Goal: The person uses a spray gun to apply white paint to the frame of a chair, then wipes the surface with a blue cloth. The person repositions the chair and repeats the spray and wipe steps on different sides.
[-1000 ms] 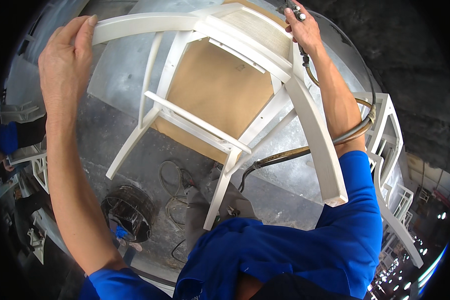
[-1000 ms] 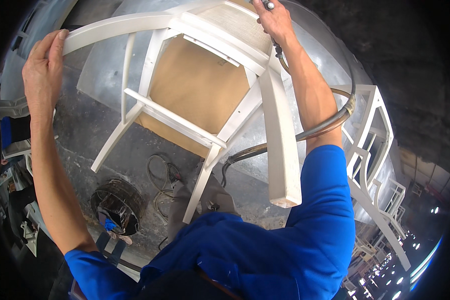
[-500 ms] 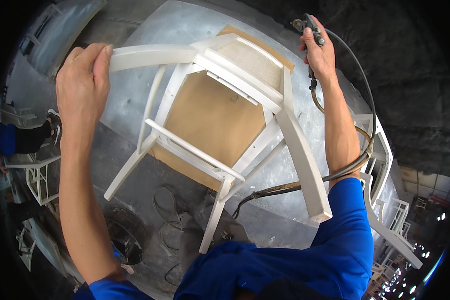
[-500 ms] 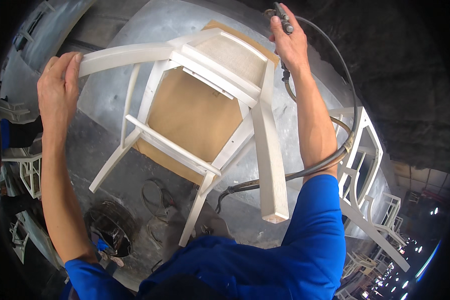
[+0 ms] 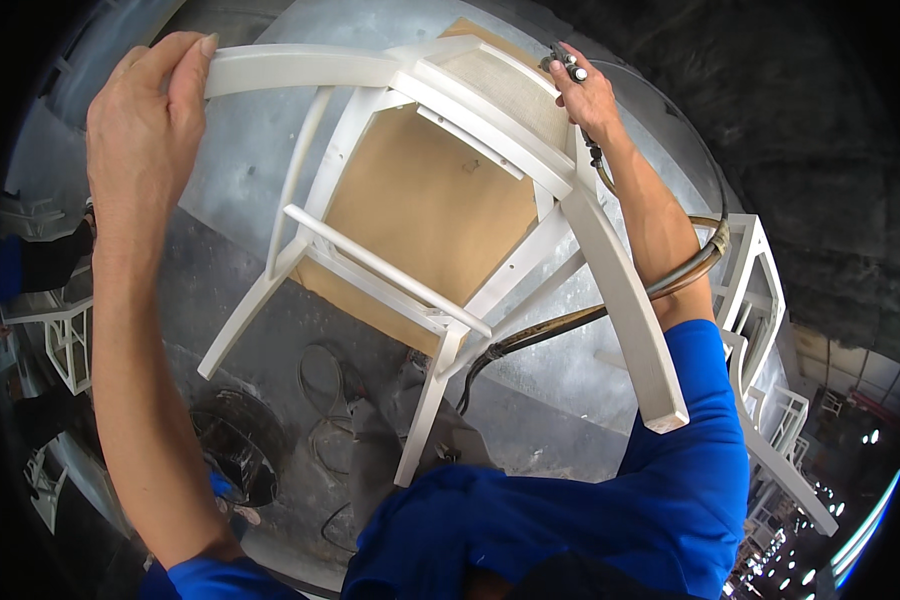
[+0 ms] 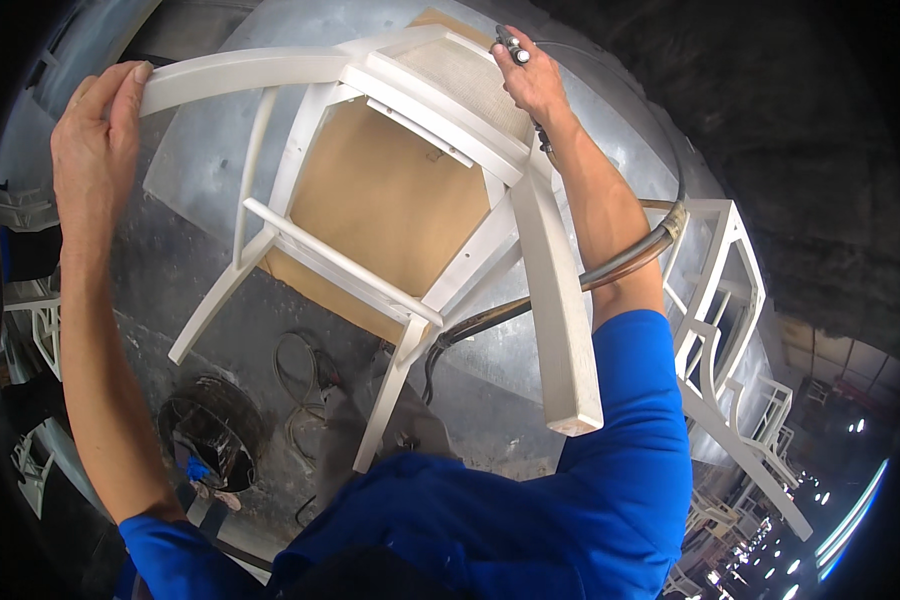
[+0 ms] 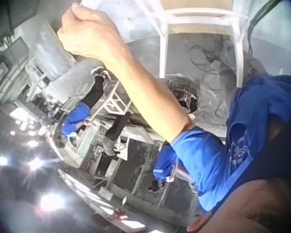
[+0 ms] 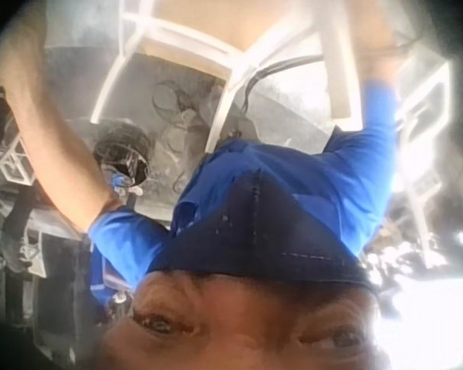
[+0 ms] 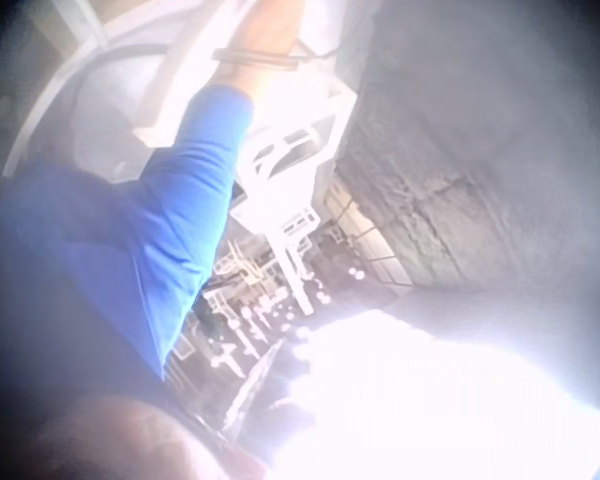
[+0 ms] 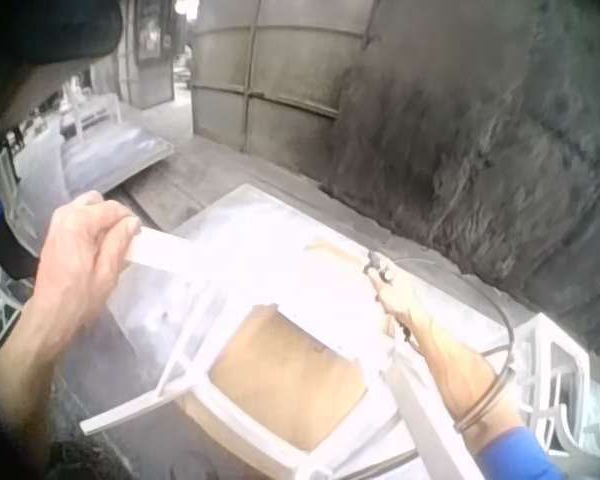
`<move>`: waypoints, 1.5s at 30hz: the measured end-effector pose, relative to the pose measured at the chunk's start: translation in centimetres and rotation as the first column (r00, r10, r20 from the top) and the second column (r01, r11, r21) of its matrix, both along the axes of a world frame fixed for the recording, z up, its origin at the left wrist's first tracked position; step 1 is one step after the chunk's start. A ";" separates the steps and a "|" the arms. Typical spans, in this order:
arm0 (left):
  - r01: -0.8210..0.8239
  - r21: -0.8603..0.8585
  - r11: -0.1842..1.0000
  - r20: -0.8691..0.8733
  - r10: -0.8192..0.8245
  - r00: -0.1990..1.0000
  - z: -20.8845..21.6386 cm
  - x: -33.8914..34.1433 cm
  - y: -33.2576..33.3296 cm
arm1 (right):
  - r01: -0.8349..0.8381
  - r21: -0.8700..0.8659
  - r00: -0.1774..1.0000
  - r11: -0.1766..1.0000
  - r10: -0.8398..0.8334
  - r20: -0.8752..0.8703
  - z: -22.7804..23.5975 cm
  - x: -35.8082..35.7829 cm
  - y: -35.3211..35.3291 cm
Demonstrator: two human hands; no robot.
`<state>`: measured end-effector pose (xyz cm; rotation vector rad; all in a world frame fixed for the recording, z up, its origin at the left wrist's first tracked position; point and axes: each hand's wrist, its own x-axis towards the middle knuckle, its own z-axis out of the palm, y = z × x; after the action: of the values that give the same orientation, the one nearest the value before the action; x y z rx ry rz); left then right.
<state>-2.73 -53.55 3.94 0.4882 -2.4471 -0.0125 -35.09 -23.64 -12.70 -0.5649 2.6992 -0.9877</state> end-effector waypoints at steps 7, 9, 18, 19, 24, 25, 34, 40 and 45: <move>0.006 -0.009 1.000 -0.006 -0.006 1.000 -0.2 0.0 -0.4 | 0.119 0.041 0.992 0.992 -0.120 0.034 0.9 1.4 3.2; -0.008 -0.004 1.000 0.020 0.008 1.000 -0.3 0.0 -0.5 | 0.163 0.104 0.984 0.981 -0.169 0.061 1.3 1.8 4.2; -0.022 0.052 0.998 0.050 0.019 0.999 -0.4 0.0 -0.7 | 0.102 0.054 0.994 0.993 -0.104 0.024 1.9 2.5 3.4; -0.027 0.045 0.999 0.052 0.025 0.998 -0.4 0.0 -0.7 | 0.068 0.002 0.998 0.998 -0.068 0.017 2.1 2.6 2.6; -0.005 0.002 1.000 0.065 0.005 0.998 -0.3 0.0 -1.0 | -0.015 -0.234 1.000 0.972 0.018 0.010 5.2 4.5 1.8; -0.002 0.010 1.000 0.066 0.002 0.998 -0.3 -0.1 -1.1 | 0.071 -0.247 0.997 0.966 -0.065 0.030 6.5 5.1 3.1; 0.005 0.011 1.000 0.173 -0.007 0.985 0.6 -0.1 -0.9 | 0.329 -0.418 0.924 0.847 -0.380 -0.043 16.8 19.7 20.1; 0.067 0.048 0.997 0.226 -0.076 0.971 0.8 0.1 -1.2 | 0.461 -0.412 0.879 0.786 -0.468 0.091 18.6 39.1 24.4; 0.165 0.018 0.986 0.296 -0.163 0.941 0.7 0.0 -3.0 | 0.509 -0.483 0.855 0.713 -0.485 0.185 16.3 52.9 20.5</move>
<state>-2.73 -56.54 4.63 0.2976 -2.7760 -0.0001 17.84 -3.12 3.59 0.1521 2.5736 -1.8744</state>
